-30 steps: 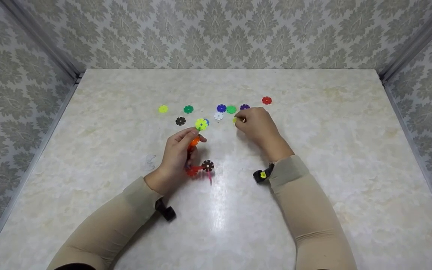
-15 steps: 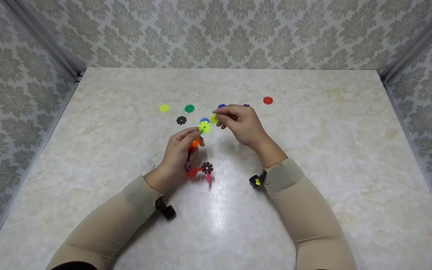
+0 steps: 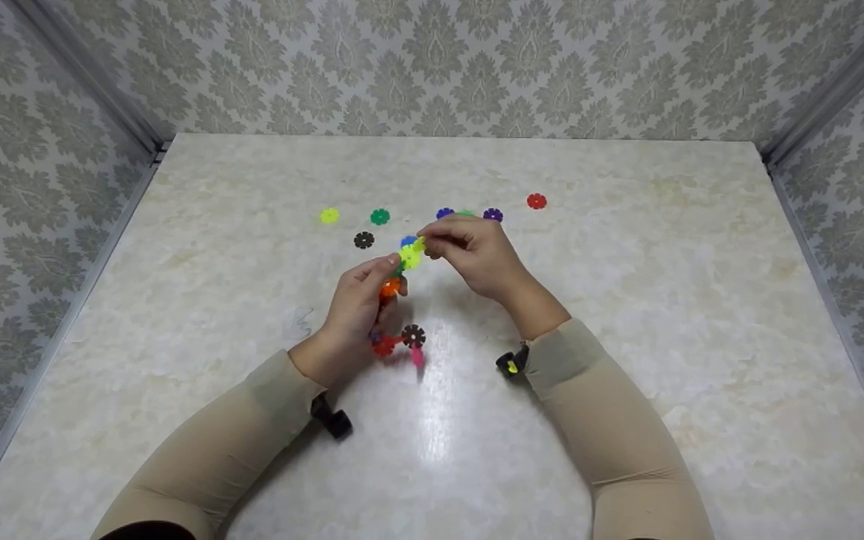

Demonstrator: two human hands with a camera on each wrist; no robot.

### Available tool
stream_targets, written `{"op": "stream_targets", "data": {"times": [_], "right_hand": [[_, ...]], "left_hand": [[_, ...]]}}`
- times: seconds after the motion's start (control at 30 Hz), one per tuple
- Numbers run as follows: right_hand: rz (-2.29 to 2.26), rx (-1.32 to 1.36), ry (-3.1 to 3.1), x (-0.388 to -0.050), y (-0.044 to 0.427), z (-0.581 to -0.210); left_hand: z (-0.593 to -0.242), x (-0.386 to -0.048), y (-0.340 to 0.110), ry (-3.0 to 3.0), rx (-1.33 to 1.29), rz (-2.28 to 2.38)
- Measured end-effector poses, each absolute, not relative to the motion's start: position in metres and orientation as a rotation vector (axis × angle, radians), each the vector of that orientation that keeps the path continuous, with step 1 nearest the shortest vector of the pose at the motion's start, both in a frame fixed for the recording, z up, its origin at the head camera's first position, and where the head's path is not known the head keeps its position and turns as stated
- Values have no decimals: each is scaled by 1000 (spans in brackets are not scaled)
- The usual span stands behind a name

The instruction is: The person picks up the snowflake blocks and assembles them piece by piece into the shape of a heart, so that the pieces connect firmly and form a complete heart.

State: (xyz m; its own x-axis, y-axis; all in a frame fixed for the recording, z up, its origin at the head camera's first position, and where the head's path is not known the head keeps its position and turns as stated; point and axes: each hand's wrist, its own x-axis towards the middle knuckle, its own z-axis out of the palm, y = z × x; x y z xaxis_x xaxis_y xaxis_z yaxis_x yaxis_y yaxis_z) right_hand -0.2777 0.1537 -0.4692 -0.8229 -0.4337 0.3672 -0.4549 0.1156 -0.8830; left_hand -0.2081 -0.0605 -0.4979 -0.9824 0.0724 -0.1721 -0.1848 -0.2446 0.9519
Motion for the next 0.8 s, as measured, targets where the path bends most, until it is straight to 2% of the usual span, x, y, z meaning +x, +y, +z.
{"op": "stream_targets", "data": {"times": [0.47,0.8], "right_hand": [[1818,1045,-2284,-280,156,-473],[1795,1068,-2257,-280,154,-479]], "left_hand": [[-497,-208,-59,1812,-249,2329],[-497,-207,-60,1813,-236,2329]]}}
